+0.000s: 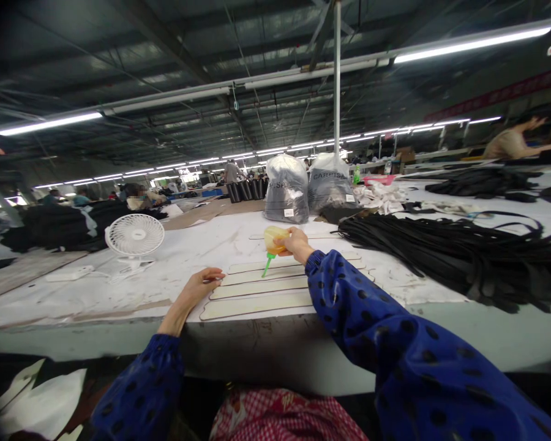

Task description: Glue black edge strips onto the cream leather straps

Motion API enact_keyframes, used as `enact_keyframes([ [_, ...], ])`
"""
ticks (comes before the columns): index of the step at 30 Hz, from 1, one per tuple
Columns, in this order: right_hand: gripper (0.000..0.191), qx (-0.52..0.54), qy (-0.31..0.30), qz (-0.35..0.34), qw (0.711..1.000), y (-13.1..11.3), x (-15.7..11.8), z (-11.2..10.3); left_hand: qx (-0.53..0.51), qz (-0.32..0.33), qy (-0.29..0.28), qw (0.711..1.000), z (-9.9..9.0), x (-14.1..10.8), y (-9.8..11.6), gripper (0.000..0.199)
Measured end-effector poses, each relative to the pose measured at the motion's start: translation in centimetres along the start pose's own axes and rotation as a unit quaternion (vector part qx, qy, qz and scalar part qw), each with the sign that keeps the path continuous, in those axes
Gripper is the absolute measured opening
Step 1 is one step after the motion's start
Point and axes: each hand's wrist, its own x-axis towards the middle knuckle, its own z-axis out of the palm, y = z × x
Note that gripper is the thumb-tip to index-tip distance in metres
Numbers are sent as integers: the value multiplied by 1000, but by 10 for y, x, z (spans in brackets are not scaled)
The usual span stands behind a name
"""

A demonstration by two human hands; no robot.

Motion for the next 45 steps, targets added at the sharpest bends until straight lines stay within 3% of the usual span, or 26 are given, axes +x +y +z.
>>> enact_keyframes([
  [11, 30, 21, 0, 6, 1000, -1, -7, -17, 8, 8, -3, 1000, -2, 0, 0, 41],
  [20, 34, 28, -10, 17, 999, 1, -6, 24, 12, 4, -8, 1000, -2, -1, 2, 43],
  [23, 34, 25, -9, 14, 1000, 0, -7, 28, 9, 1, -10, 1000, -2, -2, 4, 43],
  [35, 34, 19, 15, 6, 1000, -5, -12, -27, -4, -4, -11, 1000, -1, 1, 0, 45],
  [45, 29, 3, 35, -6, 999, -4, -12, -47, 13, 2, -7, 1000, -3, 3, -5, 45],
])
